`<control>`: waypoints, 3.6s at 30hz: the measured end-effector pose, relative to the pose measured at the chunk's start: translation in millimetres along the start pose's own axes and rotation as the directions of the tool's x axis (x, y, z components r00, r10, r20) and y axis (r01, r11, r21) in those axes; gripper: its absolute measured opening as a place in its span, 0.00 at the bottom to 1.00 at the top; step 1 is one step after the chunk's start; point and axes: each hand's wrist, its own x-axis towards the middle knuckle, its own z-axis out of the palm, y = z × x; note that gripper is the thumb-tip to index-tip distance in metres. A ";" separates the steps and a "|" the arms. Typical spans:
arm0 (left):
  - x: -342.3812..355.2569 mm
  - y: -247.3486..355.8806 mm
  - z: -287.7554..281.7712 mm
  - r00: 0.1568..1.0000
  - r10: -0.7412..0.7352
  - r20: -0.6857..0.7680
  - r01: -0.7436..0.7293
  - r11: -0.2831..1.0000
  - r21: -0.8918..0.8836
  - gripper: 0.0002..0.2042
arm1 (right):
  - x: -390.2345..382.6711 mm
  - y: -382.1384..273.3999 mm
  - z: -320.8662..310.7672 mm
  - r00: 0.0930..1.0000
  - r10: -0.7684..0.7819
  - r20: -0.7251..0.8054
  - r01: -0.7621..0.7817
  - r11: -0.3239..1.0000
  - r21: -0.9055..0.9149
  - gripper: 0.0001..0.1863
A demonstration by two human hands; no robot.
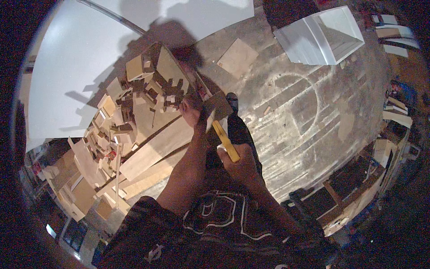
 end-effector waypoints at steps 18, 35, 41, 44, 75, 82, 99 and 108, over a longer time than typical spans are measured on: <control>7.3 -4.5 3.5 0.995 0.103 0.001 -0.103 0.995 -0.011 0.28 | 3.0 9.5 -1.5 0.999 0.048 0.019 -0.048 0.998 -0.034 0.20; 7.1 9.3 -5.7 1.000 0.002 0.007 -0.002 1.000 -0.020 0.24 | 16.7 32.2 12.6 0.998 -0.013 -0.054 0.008 0.995 -0.104 0.22; -3.0 -2.0 6.7 0.999 -0.009 -0.052 0.009 1.000 -0.002 0.27 | 43.5 5.2 17.6 0.999 0.049 -0.007 -0.049 0.998 0.025 0.21; 5.8 12.2 -14.3 0.993 -0.062 0.100 0.065 0.997 -0.029 0.27 | 12.5 13.5 13.4 1.000 0.020 -0.003 -0.020 0.997 -0.071 0.21; -3.6 -4.6 -3.4 0.996 -0.043 -0.082 0.040 0.999 -0.031 0.20 | -2.7 -1.3 -5.1 0.998 0.054 0.034 -0.055 0.998 0.038 0.18; 5.0 3.8 -0.7 0.998 -0.003 -0.066 0.000 0.999 -0.046 0.19 | 28.0 1.5 5.3 0.999 0.012 0.037 -0.012 1.000 0.007 0.17; 1.6 8.2 1.0 0.998 0.008 -0.068 -0.011 0.999 -0.039 0.22 | 35.4 9.6 15.6 0.999 0.050 -0.003 -0.050 0.999 0.013 0.19; -0.2 1.0 8.9 0.999 0.000 -0.042 0.000 1.000 -0.014 0.17 | 31.2 33.0 23.9 0.999 -0.007 -0.054 -0.001 0.989 -0.150 0.20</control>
